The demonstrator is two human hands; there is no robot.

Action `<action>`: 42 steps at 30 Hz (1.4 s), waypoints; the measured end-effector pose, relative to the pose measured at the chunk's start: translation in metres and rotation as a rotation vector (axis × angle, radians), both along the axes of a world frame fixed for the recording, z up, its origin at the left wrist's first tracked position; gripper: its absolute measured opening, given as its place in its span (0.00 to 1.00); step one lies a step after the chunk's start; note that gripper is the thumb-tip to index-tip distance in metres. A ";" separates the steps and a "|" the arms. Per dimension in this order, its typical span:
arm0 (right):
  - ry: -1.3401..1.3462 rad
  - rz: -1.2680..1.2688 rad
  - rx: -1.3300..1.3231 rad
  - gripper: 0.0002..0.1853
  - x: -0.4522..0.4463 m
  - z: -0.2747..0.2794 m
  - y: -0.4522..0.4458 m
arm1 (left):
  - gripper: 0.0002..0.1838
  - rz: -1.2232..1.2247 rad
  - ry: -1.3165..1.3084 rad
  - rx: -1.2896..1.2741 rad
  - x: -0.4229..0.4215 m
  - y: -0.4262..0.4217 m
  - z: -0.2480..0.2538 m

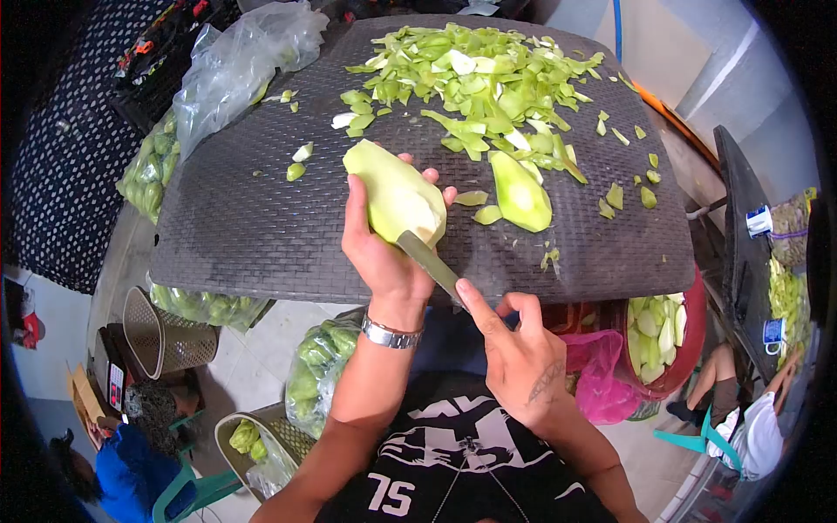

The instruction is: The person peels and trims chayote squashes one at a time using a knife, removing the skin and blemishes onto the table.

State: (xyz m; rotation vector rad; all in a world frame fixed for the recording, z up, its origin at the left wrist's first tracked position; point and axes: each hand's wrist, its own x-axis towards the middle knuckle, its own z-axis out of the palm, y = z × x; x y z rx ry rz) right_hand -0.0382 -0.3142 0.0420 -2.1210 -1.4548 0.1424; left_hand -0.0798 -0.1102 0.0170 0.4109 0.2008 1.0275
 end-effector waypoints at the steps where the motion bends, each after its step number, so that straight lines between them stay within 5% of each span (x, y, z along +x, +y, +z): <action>1: -0.004 0.003 0.006 0.43 0.000 -0.001 0.000 | 0.27 0.011 0.006 -0.002 0.000 -0.001 0.001; 19: 0.076 0.016 0.022 0.40 0.006 -0.008 -0.001 | 0.28 0.216 0.002 0.041 -0.004 -0.012 0.003; 22: 0.171 0.045 0.070 0.39 0.002 -0.006 -0.007 | 0.28 0.223 0.034 0.045 -0.003 -0.008 0.010; 25: 0.084 0.050 0.074 0.48 0.001 -0.001 -0.006 | 0.29 0.192 0.011 0.075 -0.003 -0.008 0.009; 42: 0.079 0.059 0.120 0.42 0.001 -0.010 0.004 | 0.28 0.132 0.011 0.038 -0.009 -0.026 0.004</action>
